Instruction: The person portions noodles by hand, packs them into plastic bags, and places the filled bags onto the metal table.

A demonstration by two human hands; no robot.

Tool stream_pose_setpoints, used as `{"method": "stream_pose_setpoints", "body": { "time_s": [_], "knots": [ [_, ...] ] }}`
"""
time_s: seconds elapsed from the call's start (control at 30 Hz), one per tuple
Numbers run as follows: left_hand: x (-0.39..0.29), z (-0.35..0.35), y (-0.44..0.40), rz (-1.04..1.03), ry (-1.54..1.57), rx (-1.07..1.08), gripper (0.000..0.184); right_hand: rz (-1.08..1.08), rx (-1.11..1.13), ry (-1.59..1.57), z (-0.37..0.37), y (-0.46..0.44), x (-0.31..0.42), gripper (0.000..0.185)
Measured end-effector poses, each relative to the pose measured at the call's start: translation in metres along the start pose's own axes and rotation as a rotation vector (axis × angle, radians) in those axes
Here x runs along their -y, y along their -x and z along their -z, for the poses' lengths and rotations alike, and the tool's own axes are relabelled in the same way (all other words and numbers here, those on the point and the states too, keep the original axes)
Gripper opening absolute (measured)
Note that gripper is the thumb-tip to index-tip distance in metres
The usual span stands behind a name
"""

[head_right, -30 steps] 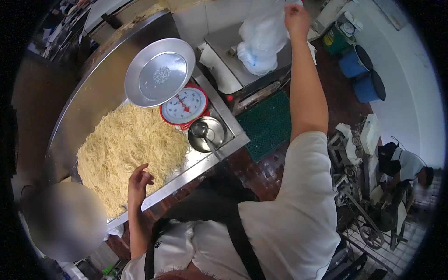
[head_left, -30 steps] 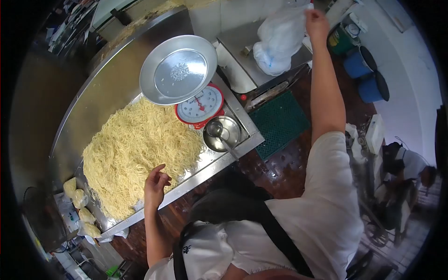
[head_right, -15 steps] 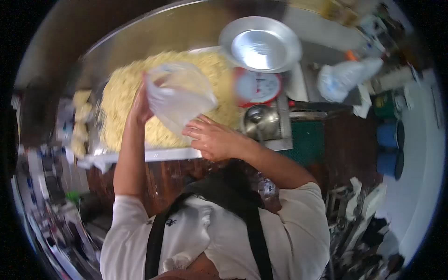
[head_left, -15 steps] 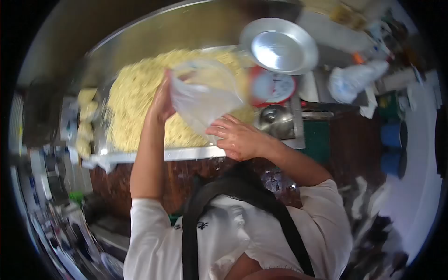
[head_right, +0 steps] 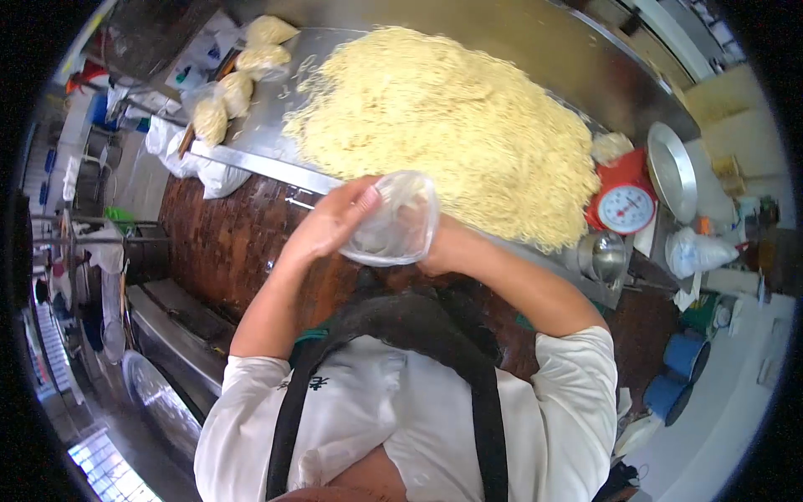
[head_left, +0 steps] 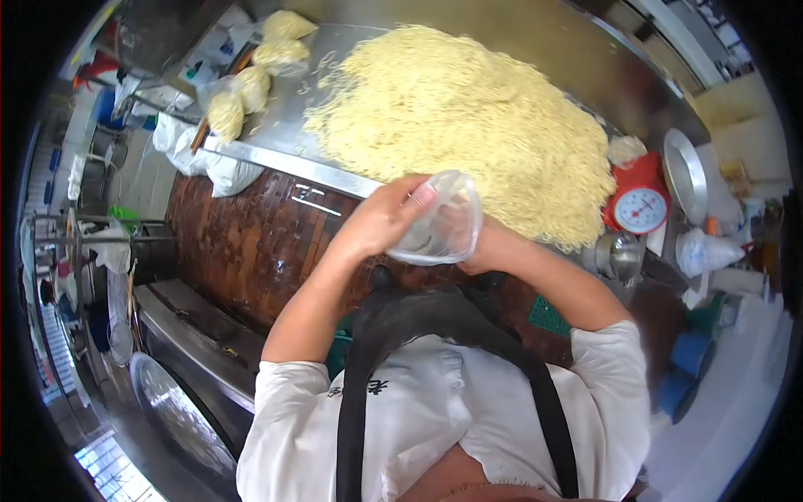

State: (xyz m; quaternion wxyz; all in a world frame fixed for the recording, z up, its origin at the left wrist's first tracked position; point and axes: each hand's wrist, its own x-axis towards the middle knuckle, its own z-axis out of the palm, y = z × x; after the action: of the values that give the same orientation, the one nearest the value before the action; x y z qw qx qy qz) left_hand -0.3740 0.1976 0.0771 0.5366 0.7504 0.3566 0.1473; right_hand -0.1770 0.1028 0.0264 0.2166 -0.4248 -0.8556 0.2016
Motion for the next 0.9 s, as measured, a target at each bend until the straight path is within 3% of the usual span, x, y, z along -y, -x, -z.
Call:
{"method": "stream_pose_setpoints", "body": {
  "time_s": [0.07,0.13,0.17,0.23,0.3,0.37,0.5,0.57,0.67,0.8,0.83,0.9],
  "knots": [
    [-0.006,0.029,0.019,0.06,-0.263,0.08,0.042,-0.022,0.192,-0.08,-0.034,-0.044,-0.003,0.063],
    [0.049,0.056,0.022,0.129,-0.403,-0.069,0.037,-0.074,0.256,-0.002,-0.054,-0.081,0.007,0.06],
    [0.076,0.072,0.025,0.162,-0.478,-0.136,0.034,0.125,0.143,0.046,-0.049,-0.103,0.013,0.058],
    [0.142,0.129,0.036,0.255,-0.336,-0.527,0.028,0.067,0.171,0.092,-0.054,-0.128,0.005,0.06],
    [0.153,0.181,0.052,0.318,-0.321,-0.946,0.025,-0.006,0.123,0.098,-0.061,-0.146,-0.012,0.061],
    [0.196,0.216,0.072,0.187,-0.351,-1.081,0.023,-0.13,0.012,0.241,-0.093,-0.17,-0.057,0.06],
    [0.185,0.219,0.084,0.293,-0.343,-1.13,0.023,-0.283,-0.072,0.661,-0.143,-0.232,-0.147,0.062],
    [0.19,0.219,0.084,0.303,-0.376,-1.122,0.022,-0.378,-0.039,0.502,-0.161,-0.263,-0.191,0.056],
    [0.185,0.216,0.078,0.568,-0.167,-1.073,0.021,-0.452,0.014,0.267,-0.168,-0.311,-0.24,0.05],
    [0.211,0.218,0.061,0.43,0.439,-1.067,0.018,-0.513,-0.1,-0.079,-0.141,-0.324,-0.263,0.046],
    [0.219,0.222,0.054,0.397,0.57,-1.084,0.026,-0.596,-0.058,-0.233,-0.124,-0.327,-0.261,0.058],
    [0.224,0.237,0.034,0.379,0.686,-1.063,0.027,-0.587,-0.234,-0.405,-0.083,-0.33,-0.244,0.061]
  ]
}}
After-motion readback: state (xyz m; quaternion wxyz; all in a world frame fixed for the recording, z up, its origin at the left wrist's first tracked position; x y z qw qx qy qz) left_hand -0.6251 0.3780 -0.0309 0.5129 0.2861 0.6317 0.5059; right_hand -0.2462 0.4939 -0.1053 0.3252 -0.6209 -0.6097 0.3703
